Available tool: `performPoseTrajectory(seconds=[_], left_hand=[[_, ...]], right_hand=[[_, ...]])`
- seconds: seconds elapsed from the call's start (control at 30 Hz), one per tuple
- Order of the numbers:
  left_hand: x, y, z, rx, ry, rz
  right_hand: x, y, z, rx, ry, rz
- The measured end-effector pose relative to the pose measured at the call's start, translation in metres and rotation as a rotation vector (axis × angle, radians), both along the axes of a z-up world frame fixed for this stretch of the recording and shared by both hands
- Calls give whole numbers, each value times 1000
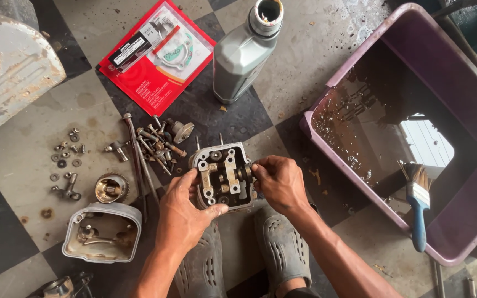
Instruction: Inspecting, cleaning, and assembling motorcycle engine components, including the camshaft and cylinder head.
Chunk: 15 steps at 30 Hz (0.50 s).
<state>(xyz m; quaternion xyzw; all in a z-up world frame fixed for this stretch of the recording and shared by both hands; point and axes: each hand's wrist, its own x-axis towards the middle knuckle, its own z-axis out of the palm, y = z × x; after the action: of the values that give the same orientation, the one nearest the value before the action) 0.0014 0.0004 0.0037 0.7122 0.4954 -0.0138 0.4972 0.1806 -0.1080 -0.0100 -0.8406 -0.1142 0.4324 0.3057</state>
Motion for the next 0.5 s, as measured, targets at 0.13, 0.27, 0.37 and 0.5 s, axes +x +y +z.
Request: performPoseTrajectory(seconds=[0.13,0.27,0.37,0.5], left_hand=[[1,0,3,6,6,-1],[2,0,2,4,11,0],[2,-1,2,6,0,8],[3,-2,3,23,15,-3]], right_hand=[[1,4,2,-24,-64,56],[1,7,7,-37,-126,131],[-1,9,8,-62,-175,143],[-13,13,9,-90,-176,100]])
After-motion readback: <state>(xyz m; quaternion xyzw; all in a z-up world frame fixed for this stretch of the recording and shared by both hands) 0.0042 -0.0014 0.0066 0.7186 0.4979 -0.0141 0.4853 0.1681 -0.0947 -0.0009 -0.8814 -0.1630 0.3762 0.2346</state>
